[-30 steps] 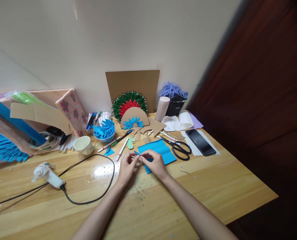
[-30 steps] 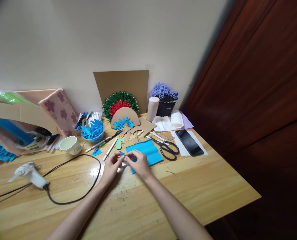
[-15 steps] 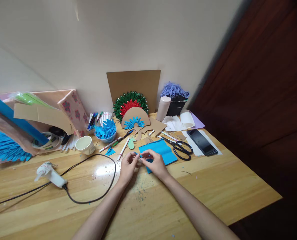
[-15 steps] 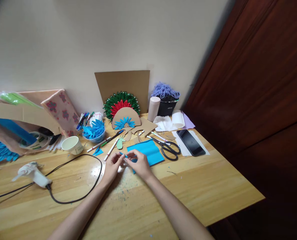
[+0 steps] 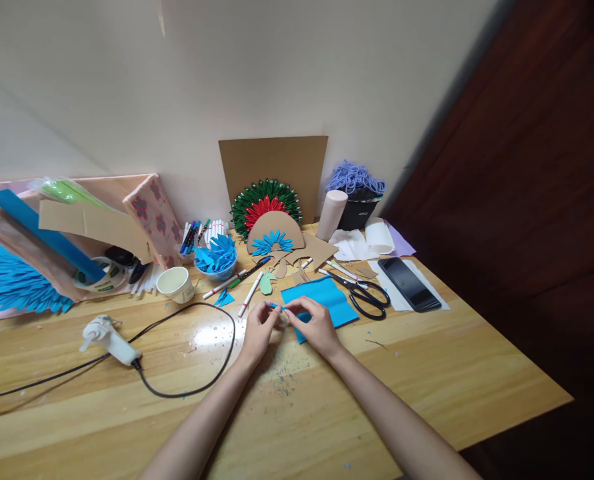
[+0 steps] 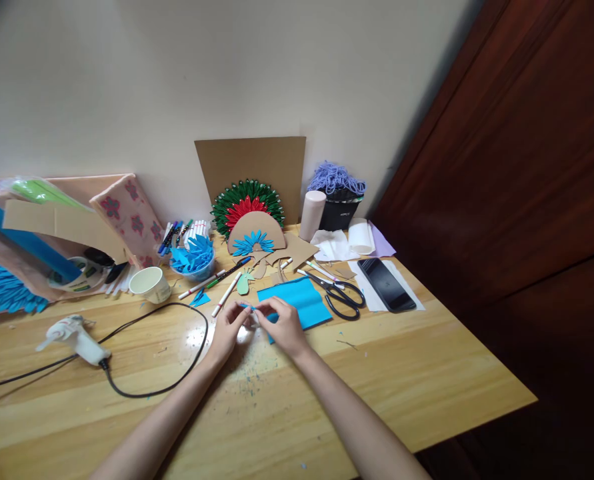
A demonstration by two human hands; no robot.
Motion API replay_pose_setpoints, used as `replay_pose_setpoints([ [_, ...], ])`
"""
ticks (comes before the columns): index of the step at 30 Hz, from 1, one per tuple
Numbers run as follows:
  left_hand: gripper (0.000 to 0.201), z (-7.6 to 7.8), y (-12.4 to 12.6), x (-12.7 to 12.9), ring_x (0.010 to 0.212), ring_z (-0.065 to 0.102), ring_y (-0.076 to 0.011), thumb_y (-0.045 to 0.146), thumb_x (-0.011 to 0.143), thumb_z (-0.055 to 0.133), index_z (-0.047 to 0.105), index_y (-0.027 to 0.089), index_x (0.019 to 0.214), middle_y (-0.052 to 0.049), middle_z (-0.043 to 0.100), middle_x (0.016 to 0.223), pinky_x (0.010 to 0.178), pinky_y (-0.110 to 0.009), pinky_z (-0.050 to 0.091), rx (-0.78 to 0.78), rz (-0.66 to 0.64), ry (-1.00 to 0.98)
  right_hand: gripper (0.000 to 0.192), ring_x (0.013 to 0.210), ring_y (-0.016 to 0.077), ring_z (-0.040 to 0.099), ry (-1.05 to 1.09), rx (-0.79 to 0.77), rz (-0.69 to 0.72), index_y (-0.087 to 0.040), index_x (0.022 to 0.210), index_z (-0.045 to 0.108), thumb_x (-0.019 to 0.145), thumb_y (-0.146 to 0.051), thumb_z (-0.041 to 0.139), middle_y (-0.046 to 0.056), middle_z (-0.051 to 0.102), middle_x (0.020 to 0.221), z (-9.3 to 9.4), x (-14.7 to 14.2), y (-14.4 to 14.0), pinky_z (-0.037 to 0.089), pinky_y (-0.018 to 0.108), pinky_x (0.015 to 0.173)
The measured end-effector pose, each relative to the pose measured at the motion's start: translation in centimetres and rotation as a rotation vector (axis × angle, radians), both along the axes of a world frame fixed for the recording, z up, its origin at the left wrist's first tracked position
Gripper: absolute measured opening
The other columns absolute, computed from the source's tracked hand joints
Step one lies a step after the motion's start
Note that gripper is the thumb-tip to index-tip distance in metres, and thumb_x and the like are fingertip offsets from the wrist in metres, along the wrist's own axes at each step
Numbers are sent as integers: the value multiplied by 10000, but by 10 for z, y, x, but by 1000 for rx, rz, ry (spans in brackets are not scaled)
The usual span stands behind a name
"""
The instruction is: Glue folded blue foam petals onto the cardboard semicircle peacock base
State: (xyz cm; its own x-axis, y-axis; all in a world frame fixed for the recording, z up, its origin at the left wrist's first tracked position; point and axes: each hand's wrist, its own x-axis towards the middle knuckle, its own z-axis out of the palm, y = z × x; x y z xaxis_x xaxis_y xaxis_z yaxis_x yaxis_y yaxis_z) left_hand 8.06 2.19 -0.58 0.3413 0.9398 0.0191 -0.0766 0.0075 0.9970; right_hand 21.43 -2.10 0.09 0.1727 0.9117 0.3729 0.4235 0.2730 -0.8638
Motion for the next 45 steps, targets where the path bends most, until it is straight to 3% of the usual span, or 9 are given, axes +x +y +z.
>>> replay_pose_setpoints([
  [10,159,-3,-1,1,568,529,-101,281,704,599,539,145,759,16,531,638,532,-197,435,5,13,69,121,762,173,615,64,-27,38,-198,833,656,778,-254,564,43,641,816,2,5,2,522,296,693],
  [19,216,-10,-2,1,592,560,-120,350,722,599,588,141,777,-22,595,689,541,-213,457,60,9,124,139,793,175,622,188,-136,51,-178,831,643,753,-282,596,45,650,829,-1,9,6,524,289,699],
  [45,242,-2,-7,1,625,593,-153,361,755,568,687,151,731,-56,662,716,586,-240,457,215,84,228,260,760,158,596,366,-231,55,-169,787,553,650,-337,697,31,598,775,-9,13,11,524,266,671],
])
